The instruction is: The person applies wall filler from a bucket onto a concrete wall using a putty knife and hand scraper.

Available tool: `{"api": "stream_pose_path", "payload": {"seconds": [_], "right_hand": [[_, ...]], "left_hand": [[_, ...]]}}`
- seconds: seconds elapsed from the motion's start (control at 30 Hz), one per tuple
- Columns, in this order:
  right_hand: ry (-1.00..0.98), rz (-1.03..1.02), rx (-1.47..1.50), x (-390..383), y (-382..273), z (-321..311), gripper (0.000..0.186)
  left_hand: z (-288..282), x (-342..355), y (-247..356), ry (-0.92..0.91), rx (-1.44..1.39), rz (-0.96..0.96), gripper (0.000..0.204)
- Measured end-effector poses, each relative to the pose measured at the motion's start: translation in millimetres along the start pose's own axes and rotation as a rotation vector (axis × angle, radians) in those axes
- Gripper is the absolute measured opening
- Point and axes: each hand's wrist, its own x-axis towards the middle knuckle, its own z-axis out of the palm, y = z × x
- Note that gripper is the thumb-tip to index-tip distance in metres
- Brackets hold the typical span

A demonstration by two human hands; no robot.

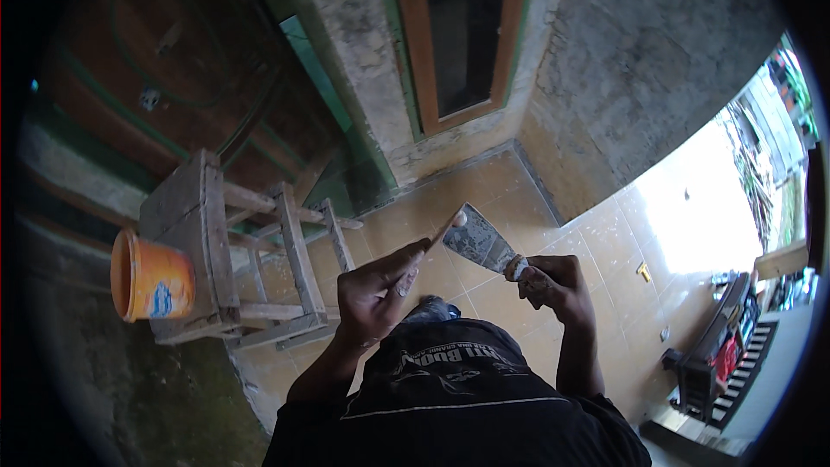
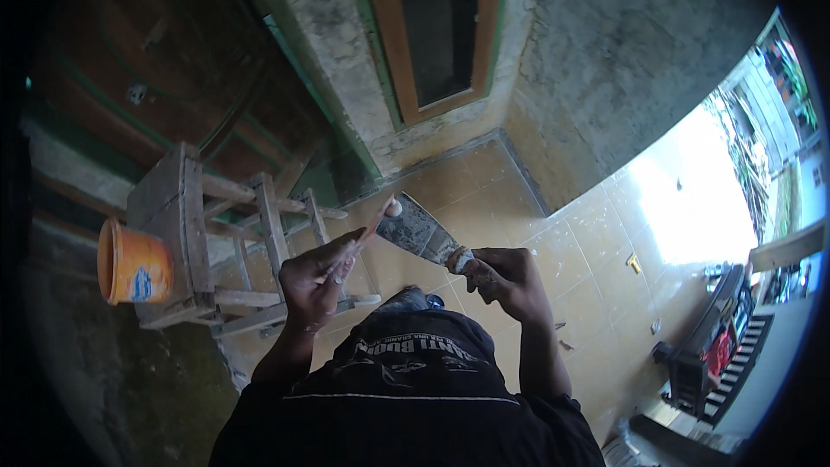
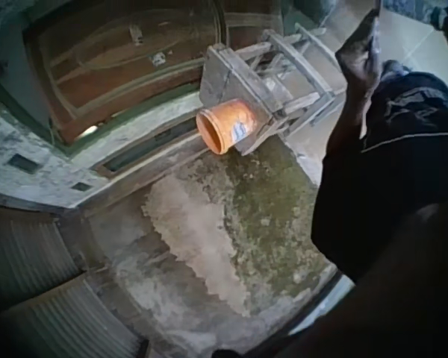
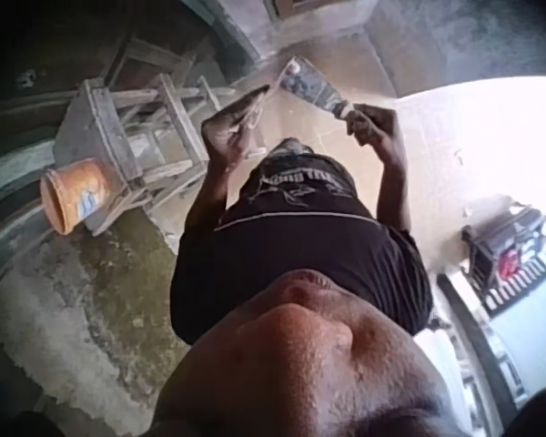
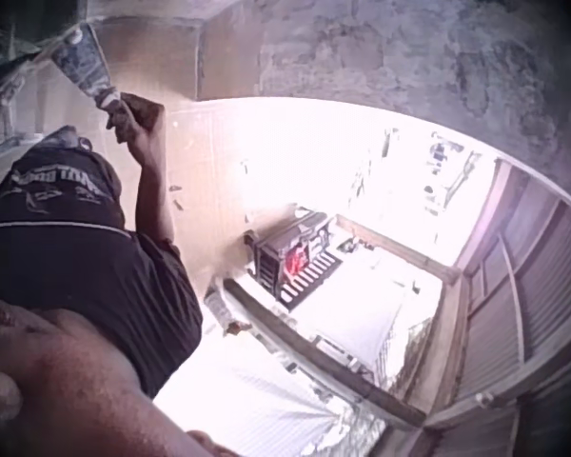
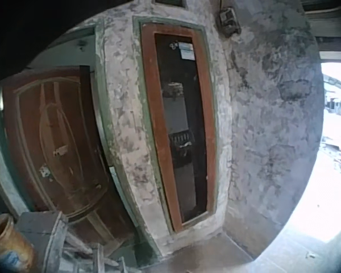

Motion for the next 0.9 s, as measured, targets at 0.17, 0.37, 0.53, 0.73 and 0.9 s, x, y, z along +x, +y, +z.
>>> {"api": "stream_pose_path", "payload": {"seconds": [0.17,0.37,0.53,0.73,0.9], "right_hand": [[0.046,0.003,0.051,5,-8,-32,0.028],[0.373,-0.404,-0.339,51,6,-42,0.031],[0.536,-0.752,-0.854,117,9,-64,0.040],[0.541,-0.803,-0.867,186,-2,-109,0.035],[0.590,-0.551,-0.764,233,10,-131,0.035]], "left_hand": [[1,27,-24,-0.168,0.138,-0.114,0.021],[24,97,-44,-0.083,-0.568,-0.690,0.014],[29,165,-92,-0.268,-0.909,-0.750,0.021],[41,253,-128,-0.304,-1.013,-0.796,0.013],[46,322,-161,-0.304,-1.120,-0.820,0.006]]}}
